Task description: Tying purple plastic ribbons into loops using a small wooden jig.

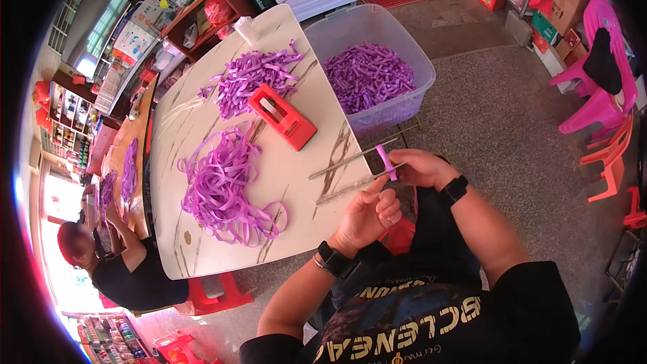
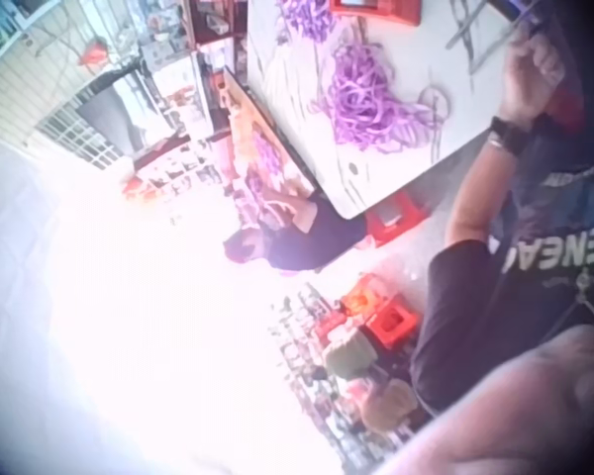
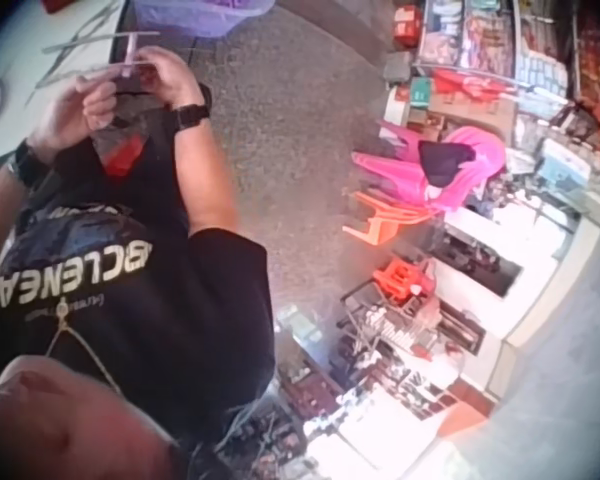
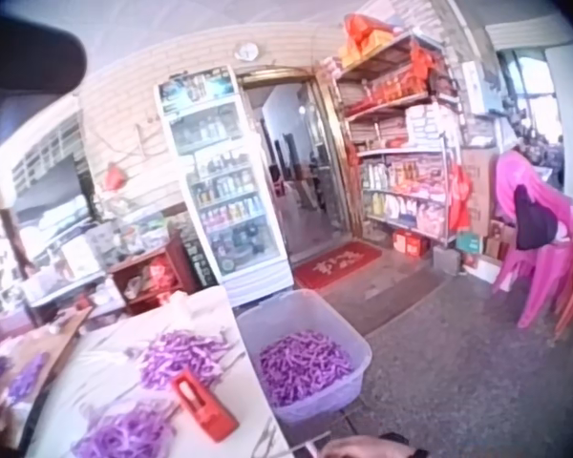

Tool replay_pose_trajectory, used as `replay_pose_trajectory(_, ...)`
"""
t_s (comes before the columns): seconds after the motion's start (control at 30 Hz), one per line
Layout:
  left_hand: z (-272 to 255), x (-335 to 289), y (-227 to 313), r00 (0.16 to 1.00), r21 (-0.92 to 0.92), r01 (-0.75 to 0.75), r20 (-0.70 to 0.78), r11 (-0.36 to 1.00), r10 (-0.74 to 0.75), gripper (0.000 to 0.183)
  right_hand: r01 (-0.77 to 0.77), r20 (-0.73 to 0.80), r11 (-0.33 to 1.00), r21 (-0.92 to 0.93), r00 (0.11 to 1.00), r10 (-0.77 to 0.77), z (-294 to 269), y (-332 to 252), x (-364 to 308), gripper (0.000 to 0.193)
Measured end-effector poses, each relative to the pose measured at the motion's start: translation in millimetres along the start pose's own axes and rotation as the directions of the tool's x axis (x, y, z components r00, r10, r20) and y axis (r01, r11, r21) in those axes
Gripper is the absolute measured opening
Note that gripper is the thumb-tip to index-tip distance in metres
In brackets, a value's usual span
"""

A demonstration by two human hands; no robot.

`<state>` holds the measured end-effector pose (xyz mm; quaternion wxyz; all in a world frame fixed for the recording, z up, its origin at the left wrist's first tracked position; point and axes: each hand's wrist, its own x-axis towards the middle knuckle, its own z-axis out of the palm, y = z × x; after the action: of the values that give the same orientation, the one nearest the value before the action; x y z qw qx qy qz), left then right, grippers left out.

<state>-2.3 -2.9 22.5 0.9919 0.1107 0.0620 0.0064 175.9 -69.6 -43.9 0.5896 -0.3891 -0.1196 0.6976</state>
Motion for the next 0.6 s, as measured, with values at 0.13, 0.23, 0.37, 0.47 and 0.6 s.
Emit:
replay_pose_trajectory(0.13,-1.2,-0.5,-0.3,1.000,0.004,-0.003,-0.007,1.000,0.003,0.038,-0.066,0.177,0.962,0.266,0.984,0.019,3.7,20.2,17.1,0.017)
replay_pose_trajectory(0.23,-1.9,1.0,-0.5,1.000,0.001,0.007,-0.017,1.000,-0.006,0.037,-0.097,0.295,0.899,0.426,0.955,-0.037,4.8,36.6,33.0,0.019)
replay_pose_trajectory(0.37,-0.4,2.2,0.5,1.000,0.006,0.015,0.015,1.000,-0.015,0.030,-0.215,0.455,0.836,0.505,0.889,-0.047,-4.2,44.1,40.1,0.022)
replay_pose_trajectory(0.47,-5.4,1.5,1.4,0.999,0.001,0.014,0.040,1.000,-0.014,0.029,-0.181,0.406,0.877,0.444,0.914,-0.017,11.6,33.9,27.8,0.023)
replay_pose_trajectory(0.6,-3.0,0.4,1.1,0.999,-0.019,0.006,0.054,1.000,-0.005,0.026,-0.041,0.018,0.982,0.187,0.999,0.039,24.0,14.6,12.9,0.024)
